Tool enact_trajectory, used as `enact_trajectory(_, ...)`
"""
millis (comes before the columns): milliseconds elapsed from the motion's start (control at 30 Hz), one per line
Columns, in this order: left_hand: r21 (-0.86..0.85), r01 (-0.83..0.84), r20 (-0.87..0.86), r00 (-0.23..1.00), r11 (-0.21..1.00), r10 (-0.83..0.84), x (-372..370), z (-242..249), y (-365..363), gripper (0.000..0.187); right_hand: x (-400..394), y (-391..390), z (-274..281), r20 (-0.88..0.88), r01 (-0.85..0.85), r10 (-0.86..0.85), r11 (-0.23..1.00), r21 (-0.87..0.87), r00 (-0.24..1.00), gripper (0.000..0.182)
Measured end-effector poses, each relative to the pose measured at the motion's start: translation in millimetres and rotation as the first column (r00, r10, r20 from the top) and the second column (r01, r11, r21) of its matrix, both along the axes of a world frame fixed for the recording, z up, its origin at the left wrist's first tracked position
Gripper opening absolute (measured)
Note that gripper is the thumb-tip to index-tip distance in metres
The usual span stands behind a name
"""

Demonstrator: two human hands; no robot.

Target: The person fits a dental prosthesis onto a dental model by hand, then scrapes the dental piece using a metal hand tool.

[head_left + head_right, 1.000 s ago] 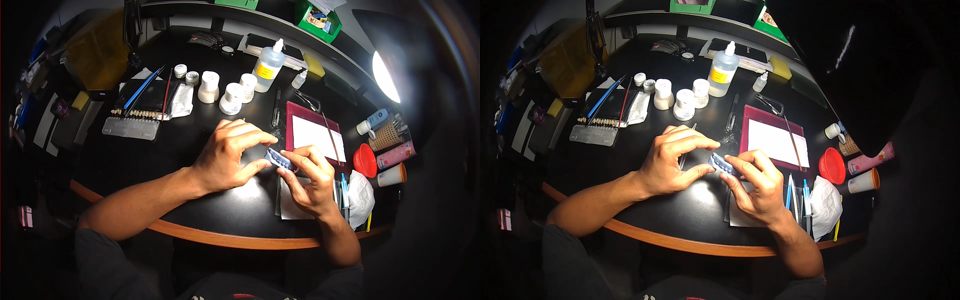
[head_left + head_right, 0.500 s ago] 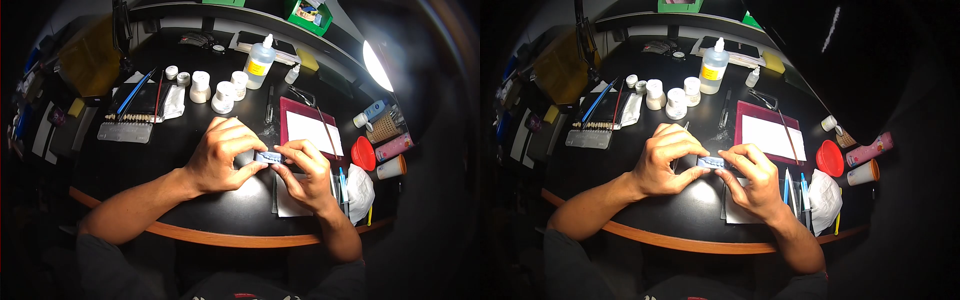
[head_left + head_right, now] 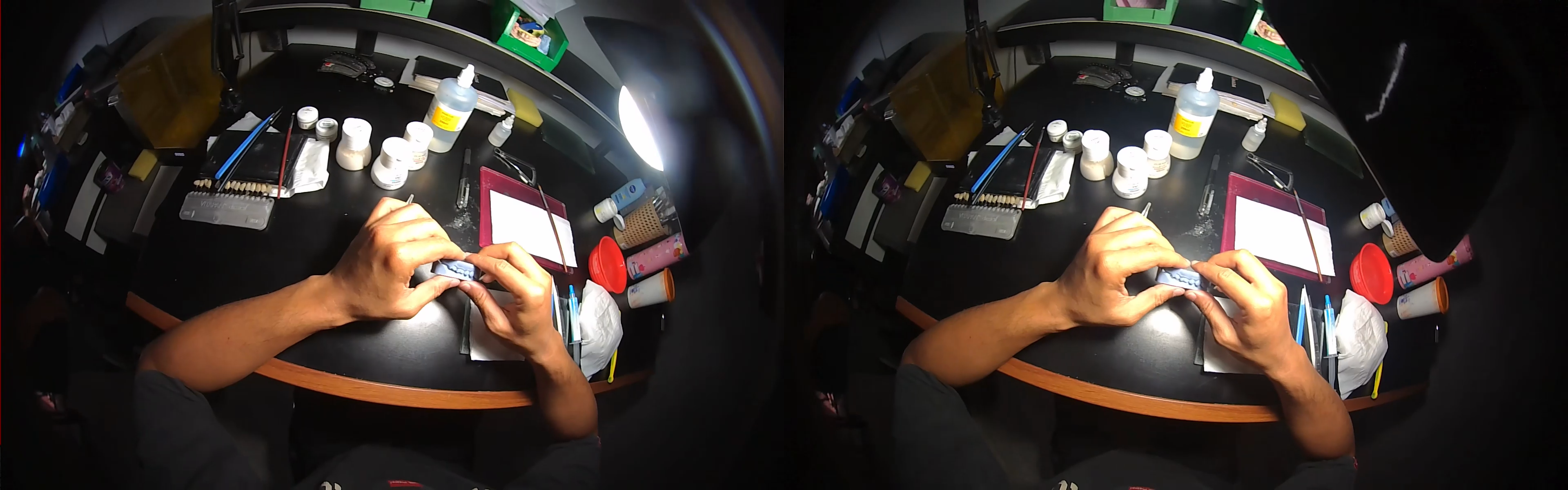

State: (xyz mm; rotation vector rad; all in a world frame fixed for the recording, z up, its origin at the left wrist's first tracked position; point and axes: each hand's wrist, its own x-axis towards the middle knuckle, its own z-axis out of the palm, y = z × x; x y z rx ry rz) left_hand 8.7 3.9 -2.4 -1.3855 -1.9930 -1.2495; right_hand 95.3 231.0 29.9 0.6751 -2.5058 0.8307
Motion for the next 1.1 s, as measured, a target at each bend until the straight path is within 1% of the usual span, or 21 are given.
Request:
enact_trajectory(100, -0.034, 0.003, -0.003, 1.000, 0.999, -0.003, 1, 0, -1, 0.027, 0, 0, 0, -0.002, -0.011, 0.011, 1.000, 0.011, 1.000, 0.030)
enact_trajectory(367, -0.040, 0.001, -0.005, 1.000, 0.999, -0.002, 2, -1, 0, 0.026, 1, 1, -2, 0.004, -0.025, 0.025, 1.000, -0.013, 1.000, 0.031)
enact_trajectory(467, -0.069, 0.000, 0.008, 1.000, 0.998, 0.001, 3, 0, -2, 0.026, 1, 1, -1, 0.002, -0.028, 0.028, 1.000, -0.012, 1.000, 0.032)
enact_trajectory(633, -0.008, 0.010, -0.004, 1.000, 1.000, -0.010, 2, -7, 2, 0.026, 2, 0, -1, -0.006, -0.027, 0.027, 0.999, -0.027, 1.000, 0.031)
enact_trajectory(733, -0.027, -0.010, -0.038, 0.999, 1.000, 0.009, 2, -7, 2, 0.028, 3, -2, 0, -0.001, -0.016, 0.016, 0.999, -0.043, 1.000, 0.031)
enact_trajectory(800, -0.012, -0.006, -0.058, 0.998, 1.000, 0.005, 0, -12, 4, 0.027, 3, -4, 3, -0.018, -0.011, 0.011, 1.000, -0.007, 1.000, 0.034)
enact_trajectory(833, 0.004, -0.007, -0.065, 0.998, 1.000, 0.007, 0, -14, 5, 0.028, 4, -5, 1, -0.007, 0.013, -0.013, 1.000, -0.017, 1.000, 0.035)
enact_trajectory(933, 0.041, 0.008, -0.044, 0.999, 0.999, -0.006, 0, -17, 8, 0.027, 4, -2, -4, -0.010, 0.010, -0.010, 1.000, -0.009, 1.000, 0.035)
enact_trajectory(1000, 0.019, -0.004, -0.027, 1.000, 1.000, 0.005, 1, -17, 8, 0.027, 4, -2, -4, -0.013, 0.008, -0.008, 1.000, 0.010, 1.000, 0.034)
enact_trajectory(1033, 0.044, 0.001, -0.019, 1.000, 0.999, 0.000, 1, -19, 10, 0.026, 5, -3, -4, -0.004, 0.005, -0.005, 1.000, -0.007, 1.000, 0.034)
enact_trajectory(1100, 0.032, 0.002, -0.015, 1.000, 0.999, -0.002, 1, -18, 10, 0.026, 6, -3, -2, -0.007, 0.007, -0.007, 1.000, 0.007, 1.000, 0.034)
